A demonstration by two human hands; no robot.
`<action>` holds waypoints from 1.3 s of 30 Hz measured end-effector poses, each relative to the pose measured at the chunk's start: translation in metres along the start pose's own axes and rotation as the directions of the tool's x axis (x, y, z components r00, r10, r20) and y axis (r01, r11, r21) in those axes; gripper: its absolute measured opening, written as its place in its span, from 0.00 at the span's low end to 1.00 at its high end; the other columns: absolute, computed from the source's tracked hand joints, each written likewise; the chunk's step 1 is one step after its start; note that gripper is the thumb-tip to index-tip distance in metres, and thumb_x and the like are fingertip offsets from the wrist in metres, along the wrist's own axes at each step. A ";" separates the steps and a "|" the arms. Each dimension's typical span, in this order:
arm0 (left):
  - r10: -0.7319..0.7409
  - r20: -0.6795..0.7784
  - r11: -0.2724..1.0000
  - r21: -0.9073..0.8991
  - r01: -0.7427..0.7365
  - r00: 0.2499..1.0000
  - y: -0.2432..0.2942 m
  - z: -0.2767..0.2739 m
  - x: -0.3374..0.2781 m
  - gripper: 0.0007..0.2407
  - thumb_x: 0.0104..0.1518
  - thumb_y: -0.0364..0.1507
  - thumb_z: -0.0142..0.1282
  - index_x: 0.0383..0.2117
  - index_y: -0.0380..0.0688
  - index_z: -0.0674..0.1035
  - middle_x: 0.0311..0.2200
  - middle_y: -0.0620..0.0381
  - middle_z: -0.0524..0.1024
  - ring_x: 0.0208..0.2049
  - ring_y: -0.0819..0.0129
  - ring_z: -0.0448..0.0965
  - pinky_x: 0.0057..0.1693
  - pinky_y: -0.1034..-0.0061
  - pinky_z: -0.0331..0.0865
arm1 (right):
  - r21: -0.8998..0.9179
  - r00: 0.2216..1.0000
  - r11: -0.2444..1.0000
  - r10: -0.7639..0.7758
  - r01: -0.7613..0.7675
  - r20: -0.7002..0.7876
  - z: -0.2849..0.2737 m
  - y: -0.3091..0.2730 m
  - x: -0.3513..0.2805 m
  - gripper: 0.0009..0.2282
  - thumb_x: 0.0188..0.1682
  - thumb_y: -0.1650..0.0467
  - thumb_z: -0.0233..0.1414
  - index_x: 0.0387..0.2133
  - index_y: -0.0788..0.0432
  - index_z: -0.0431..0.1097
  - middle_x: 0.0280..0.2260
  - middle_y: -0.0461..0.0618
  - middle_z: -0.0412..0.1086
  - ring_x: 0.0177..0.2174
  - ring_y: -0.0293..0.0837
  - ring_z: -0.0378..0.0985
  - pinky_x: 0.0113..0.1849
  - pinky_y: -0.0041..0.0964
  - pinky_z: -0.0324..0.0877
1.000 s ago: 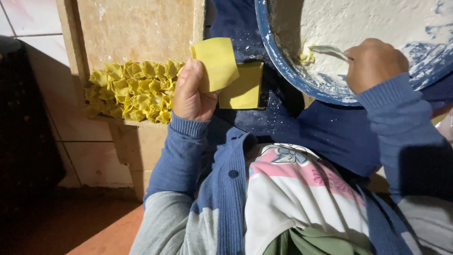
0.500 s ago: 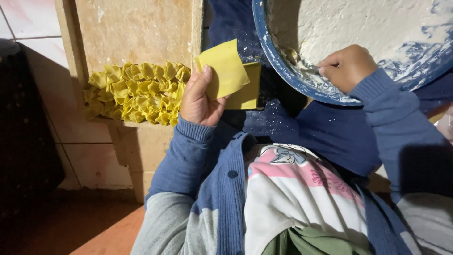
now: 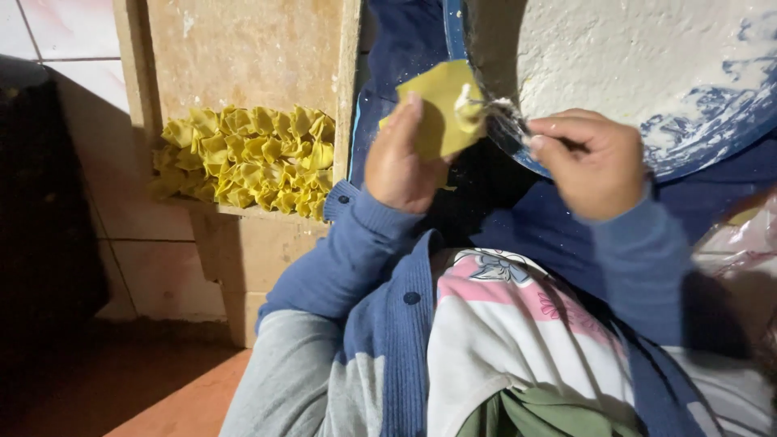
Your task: Manual assembly of dumplings by filling dough wrappers with a mixture using a fork and folding them into shape.
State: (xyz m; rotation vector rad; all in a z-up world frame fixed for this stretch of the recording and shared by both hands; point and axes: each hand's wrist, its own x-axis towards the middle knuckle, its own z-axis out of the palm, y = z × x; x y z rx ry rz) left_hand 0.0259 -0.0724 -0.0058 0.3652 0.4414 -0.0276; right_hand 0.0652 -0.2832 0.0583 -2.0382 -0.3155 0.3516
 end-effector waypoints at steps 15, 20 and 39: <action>0.045 -0.111 0.997 -0.059 -0.051 0.993 0.028 0.002 0.000 0.21 0.69 0.40 0.47 0.59 0.35 0.70 0.50 0.31 0.75 0.44 0.38 0.83 0.51 0.46 0.80 | -0.239 0.822 0.862 -0.501 0.447 -0.271 0.036 0.018 -0.011 0.05 0.54 0.85 0.60 0.40 0.72 0.81 0.33 0.61 0.76 0.30 0.59 0.79 0.34 0.49 0.74; -0.019 -0.088 0.994 0.106 0.028 0.996 0.043 0.029 -0.016 0.24 0.65 0.40 0.49 0.61 0.34 0.70 0.47 0.38 0.76 0.38 0.52 0.82 0.36 0.71 0.80 | -0.254 0.883 0.882 -0.442 0.397 -0.155 0.024 -0.006 -0.003 0.05 0.55 0.83 0.57 0.42 0.79 0.73 0.37 0.69 0.71 0.35 0.62 0.74 0.39 0.51 0.70; -0.359 -0.024 0.891 0.288 0.350 0.933 0.032 0.027 -0.015 0.28 0.64 0.44 0.48 0.63 0.32 0.70 0.48 0.48 0.77 0.34 0.71 0.75 0.33 0.82 0.70 | 0.051 0.838 0.846 -0.533 0.531 0.117 0.020 -0.030 0.032 0.19 0.59 0.63 0.47 0.43 0.69 0.76 0.41 0.67 0.75 0.39 0.58 0.81 0.41 0.46 0.74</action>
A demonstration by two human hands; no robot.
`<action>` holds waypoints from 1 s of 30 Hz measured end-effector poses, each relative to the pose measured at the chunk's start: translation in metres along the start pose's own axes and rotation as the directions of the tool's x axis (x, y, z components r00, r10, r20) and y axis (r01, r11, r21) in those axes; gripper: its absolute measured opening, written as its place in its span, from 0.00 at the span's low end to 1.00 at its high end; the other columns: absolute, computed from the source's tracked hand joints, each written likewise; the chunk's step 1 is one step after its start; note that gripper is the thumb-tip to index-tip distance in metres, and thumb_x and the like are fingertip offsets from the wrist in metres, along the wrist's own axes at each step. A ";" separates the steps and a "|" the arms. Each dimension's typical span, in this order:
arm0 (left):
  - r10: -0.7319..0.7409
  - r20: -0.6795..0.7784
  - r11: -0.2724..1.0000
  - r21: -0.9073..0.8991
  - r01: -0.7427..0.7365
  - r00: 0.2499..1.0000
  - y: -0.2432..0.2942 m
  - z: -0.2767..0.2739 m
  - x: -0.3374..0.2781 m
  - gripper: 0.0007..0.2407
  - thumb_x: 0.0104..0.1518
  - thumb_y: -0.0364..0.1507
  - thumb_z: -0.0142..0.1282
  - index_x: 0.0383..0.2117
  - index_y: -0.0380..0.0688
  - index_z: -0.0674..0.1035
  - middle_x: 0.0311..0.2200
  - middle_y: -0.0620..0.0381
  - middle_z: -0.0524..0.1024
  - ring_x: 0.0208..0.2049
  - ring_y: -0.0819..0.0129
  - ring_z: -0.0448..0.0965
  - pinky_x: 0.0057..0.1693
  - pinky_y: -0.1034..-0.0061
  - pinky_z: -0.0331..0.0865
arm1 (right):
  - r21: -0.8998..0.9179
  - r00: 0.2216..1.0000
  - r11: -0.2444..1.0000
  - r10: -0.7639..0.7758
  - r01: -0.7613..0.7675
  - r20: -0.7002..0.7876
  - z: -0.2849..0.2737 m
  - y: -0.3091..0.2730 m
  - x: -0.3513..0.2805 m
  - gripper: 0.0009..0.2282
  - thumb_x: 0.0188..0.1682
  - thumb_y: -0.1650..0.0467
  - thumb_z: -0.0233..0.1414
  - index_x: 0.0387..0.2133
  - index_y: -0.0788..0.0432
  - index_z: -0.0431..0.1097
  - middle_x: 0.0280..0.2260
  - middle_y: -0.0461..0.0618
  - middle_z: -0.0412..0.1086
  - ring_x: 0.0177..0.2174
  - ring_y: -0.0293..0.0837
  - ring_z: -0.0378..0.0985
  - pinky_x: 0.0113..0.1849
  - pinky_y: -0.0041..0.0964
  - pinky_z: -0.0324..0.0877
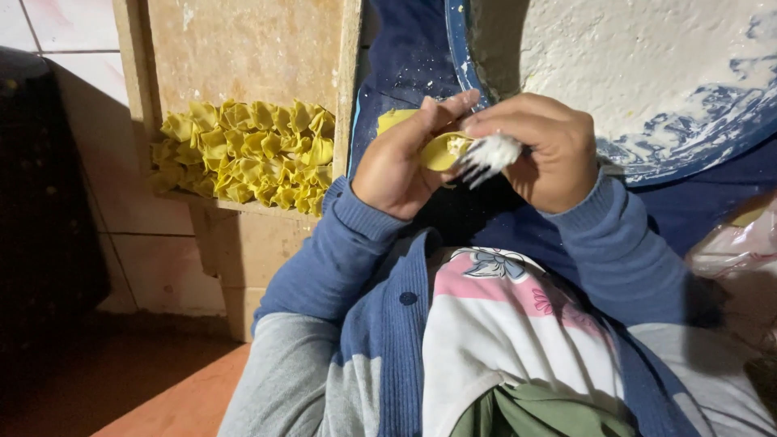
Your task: Manual assembly of dumplings by filling dough wrappers with a mixture using a fork and folding them into shape.
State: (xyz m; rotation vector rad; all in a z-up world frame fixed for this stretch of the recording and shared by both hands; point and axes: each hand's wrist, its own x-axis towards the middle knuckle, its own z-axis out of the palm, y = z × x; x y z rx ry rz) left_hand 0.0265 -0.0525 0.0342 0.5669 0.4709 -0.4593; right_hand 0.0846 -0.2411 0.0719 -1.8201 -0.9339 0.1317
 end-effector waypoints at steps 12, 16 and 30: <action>0.233 0.000 0.965 0.123 -0.231 0.972 -0.032 -0.024 0.001 0.14 0.59 0.26 0.66 0.47 0.27 0.80 0.42 0.41 0.81 0.37 0.62 0.85 0.45 0.71 0.85 | 0.177 0.954 0.956 0.260 -0.233 -0.152 0.005 -0.011 0.000 0.02 0.49 0.84 0.63 0.33 0.72 0.81 0.30 0.61 0.75 0.30 0.45 0.79 0.32 0.31 0.71; 0.251 -0.023 0.937 0.255 -0.237 0.968 -0.028 -0.025 0.003 0.15 0.54 0.23 0.68 0.46 0.29 0.80 0.33 0.45 0.82 0.29 0.67 0.85 0.35 0.76 0.84 | 0.186 0.972 0.975 0.155 -0.122 -0.174 0.008 -0.006 -0.002 0.05 0.48 0.78 0.68 0.33 0.72 0.82 0.29 0.61 0.77 0.25 0.46 0.77 0.28 0.36 0.69; 0.186 0.175 0.973 0.108 -0.206 0.967 -0.009 -0.023 -0.001 0.15 0.57 0.30 0.69 0.47 0.39 0.80 0.45 0.45 0.81 0.37 0.65 0.82 0.44 0.77 0.77 | -0.062 0.949 0.948 0.313 -0.311 0.030 -0.023 0.000 -0.016 0.09 0.57 0.79 0.56 0.48 0.75 0.75 0.42 0.63 0.70 0.31 0.46 0.69 0.33 0.37 0.64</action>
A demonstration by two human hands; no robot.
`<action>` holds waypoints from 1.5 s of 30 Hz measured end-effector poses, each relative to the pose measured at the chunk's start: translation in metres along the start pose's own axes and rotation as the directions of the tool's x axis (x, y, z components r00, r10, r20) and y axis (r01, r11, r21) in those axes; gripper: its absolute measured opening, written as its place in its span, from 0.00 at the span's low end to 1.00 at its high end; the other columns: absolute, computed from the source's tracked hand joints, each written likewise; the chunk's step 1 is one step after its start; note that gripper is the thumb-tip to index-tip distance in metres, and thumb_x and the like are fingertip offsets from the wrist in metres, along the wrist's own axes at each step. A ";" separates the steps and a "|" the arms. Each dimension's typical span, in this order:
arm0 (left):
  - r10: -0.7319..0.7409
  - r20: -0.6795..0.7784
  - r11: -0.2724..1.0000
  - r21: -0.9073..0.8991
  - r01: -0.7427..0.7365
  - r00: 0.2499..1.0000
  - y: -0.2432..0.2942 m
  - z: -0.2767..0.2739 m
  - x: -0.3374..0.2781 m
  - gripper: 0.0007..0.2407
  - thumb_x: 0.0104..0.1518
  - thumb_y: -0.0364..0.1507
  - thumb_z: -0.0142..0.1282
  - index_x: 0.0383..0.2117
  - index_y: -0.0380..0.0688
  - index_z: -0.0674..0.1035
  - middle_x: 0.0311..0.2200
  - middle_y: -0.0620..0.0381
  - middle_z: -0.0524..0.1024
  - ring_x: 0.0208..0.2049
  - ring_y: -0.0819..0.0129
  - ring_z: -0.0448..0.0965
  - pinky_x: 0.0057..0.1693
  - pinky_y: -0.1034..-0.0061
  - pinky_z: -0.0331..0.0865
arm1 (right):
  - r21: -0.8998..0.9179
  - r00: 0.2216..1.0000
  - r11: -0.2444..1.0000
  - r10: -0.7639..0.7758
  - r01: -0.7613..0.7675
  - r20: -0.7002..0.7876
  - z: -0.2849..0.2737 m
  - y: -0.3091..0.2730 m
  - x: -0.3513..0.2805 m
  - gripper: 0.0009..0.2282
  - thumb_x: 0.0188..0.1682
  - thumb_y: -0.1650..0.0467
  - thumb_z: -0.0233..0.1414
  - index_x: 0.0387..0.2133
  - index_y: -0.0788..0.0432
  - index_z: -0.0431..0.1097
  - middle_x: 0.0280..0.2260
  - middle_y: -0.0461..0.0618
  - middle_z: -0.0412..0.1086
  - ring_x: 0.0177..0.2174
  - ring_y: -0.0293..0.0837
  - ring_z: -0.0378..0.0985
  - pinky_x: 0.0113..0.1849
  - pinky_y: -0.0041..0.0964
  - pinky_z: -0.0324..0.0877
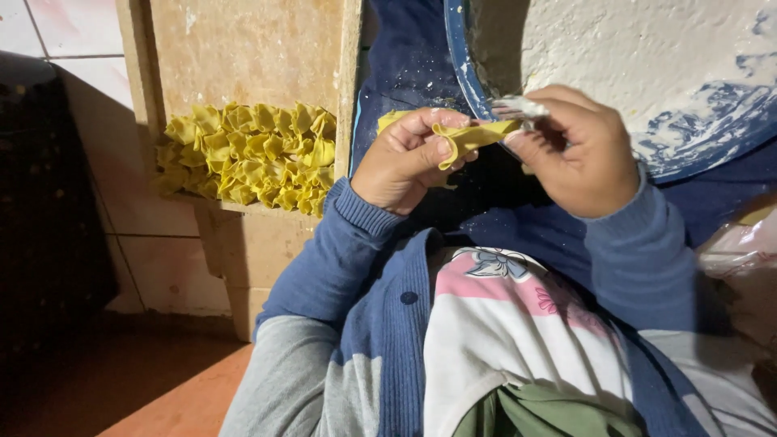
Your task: Manual assembly of dumplings by filling dough wrappers with a mixture using a fork and folding them into shape.
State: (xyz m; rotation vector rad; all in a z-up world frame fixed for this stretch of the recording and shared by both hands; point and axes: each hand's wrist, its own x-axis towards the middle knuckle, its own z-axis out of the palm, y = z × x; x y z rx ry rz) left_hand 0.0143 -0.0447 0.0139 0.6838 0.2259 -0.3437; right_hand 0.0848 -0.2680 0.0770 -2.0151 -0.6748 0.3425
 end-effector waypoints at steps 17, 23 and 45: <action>0.507 -0.058 0.685 0.632 -0.362 0.860 -0.010 0.033 -0.011 0.09 0.59 0.23 0.64 0.44 0.42 0.81 0.46 0.49 0.80 0.50 0.63 0.81 0.60 0.73 0.77 | 0.209 0.970 0.961 0.211 -0.184 -0.116 0.028 -0.003 -0.013 0.14 0.46 0.76 0.67 0.44 0.69 0.74 0.34 0.53 0.67 0.32 0.40 0.69 0.40 0.34 0.69; 0.602 0.162 0.306 0.857 -0.414 0.782 -0.012 0.044 -0.028 0.14 0.70 0.18 0.50 0.59 0.48 0.73 0.61 0.40 0.72 0.63 0.52 0.78 0.69 0.68 0.74 | -0.112 0.965 0.994 -0.043 0.014 -0.258 0.032 -0.033 -0.003 0.05 0.48 0.83 0.60 0.36 0.73 0.77 0.33 0.58 0.72 0.22 0.41 0.62 0.27 0.36 0.60; 0.845 -0.171 0.358 0.885 -0.297 0.506 0.075 -0.143 -0.068 0.04 0.62 0.22 0.52 0.34 0.48 0.71 0.33 0.56 0.74 0.36 0.67 0.77 0.46 0.73 0.80 | -0.059 0.992 0.998 0.027 -0.034 -0.124 0.036 -0.006 -0.014 0.07 0.68 0.87 0.61 0.56 0.82 0.75 0.50 0.71 0.75 0.50 0.57 0.78 0.54 0.49 0.74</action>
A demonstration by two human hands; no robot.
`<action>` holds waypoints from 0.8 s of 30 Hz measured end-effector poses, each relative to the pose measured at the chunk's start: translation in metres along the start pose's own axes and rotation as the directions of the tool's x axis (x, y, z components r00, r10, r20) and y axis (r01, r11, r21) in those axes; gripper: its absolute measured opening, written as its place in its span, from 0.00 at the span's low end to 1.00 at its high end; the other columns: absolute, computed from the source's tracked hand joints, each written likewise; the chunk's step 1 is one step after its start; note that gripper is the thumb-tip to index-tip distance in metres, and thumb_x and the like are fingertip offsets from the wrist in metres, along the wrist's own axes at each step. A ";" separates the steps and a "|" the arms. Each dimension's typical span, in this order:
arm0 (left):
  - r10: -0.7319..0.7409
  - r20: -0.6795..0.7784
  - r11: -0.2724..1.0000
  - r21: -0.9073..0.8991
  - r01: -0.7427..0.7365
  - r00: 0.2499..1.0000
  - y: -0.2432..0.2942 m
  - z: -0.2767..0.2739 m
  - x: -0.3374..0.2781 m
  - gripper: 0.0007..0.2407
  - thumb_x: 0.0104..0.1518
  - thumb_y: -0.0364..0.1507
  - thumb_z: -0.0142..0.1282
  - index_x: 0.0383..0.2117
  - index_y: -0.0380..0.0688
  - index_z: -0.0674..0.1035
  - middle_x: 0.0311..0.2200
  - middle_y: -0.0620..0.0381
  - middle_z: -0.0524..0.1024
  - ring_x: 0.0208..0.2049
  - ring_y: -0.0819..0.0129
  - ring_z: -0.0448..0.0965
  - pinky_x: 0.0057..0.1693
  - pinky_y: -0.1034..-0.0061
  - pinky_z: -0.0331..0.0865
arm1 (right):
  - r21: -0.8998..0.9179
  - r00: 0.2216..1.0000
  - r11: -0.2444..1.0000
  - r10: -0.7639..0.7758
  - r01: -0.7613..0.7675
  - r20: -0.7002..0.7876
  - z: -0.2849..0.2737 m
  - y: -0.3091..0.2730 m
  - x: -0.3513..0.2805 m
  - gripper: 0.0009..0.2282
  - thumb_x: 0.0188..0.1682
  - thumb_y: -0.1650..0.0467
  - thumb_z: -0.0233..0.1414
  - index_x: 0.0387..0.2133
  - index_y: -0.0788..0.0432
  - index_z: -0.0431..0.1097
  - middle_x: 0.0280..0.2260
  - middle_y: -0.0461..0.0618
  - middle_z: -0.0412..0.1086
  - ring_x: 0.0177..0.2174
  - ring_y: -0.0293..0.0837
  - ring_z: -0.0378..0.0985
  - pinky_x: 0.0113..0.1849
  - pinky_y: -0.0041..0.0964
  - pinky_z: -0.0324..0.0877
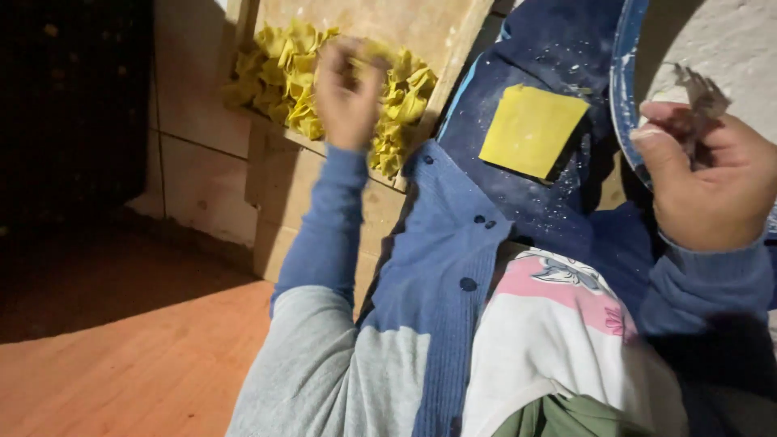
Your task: Manual assembly of dumplings by filling dough wrappers with a mixture using a fork and folding them into shape.
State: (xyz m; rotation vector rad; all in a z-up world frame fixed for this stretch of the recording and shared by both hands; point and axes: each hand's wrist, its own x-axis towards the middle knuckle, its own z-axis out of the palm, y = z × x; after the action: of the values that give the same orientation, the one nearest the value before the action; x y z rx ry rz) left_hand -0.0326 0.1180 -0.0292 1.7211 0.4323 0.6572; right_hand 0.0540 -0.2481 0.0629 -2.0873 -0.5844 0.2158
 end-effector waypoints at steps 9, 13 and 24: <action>-0.130 -0.639 0.887 0.267 0.377 0.758 -0.175 -0.176 0.085 0.14 0.49 0.38 0.63 0.31 0.38 0.80 0.27 0.55 0.79 0.31 0.67 0.78 0.39 0.62 0.75 | 0.066 0.977 0.975 0.212 -0.212 0.004 0.007 0.011 -0.006 0.05 0.71 0.82 0.58 0.56 0.69 0.76 0.49 0.57 0.76 0.47 0.43 0.77 0.51 0.32 0.70; -0.204 -0.565 0.891 0.231 0.390 0.800 -0.205 -0.184 0.091 0.24 0.55 0.39 0.65 0.53 0.35 0.77 0.54 0.39 0.80 0.56 0.47 0.81 0.65 0.58 0.75 | -0.001 0.990 0.992 0.125 -0.125 0.065 0.006 0.009 -0.001 0.05 0.72 0.85 0.58 0.57 0.77 0.76 0.49 0.65 0.75 0.47 0.52 0.78 0.51 0.40 0.72; -0.012 -0.300 0.666 0.709 0.231 0.954 -0.211 -0.147 0.090 0.07 0.61 0.34 0.54 0.32 0.46 0.78 0.23 0.54 0.77 0.24 0.63 0.76 0.34 0.57 0.78 | 0.026 0.978 0.979 0.198 -0.200 0.071 0.006 0.004 0.003 0.05 0.70 0.84 0.58 0.56 0.74 0.76 0.48 0.60 0.75 0.45 0.46 0.76 0.47 0.35 0.70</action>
State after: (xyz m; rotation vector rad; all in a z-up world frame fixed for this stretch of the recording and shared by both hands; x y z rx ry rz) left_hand -0.0440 0.3361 -0.1917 2.3474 1.1309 0.6639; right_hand 0.0552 -0.2440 0.0562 -2.1126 -0.4085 0.4098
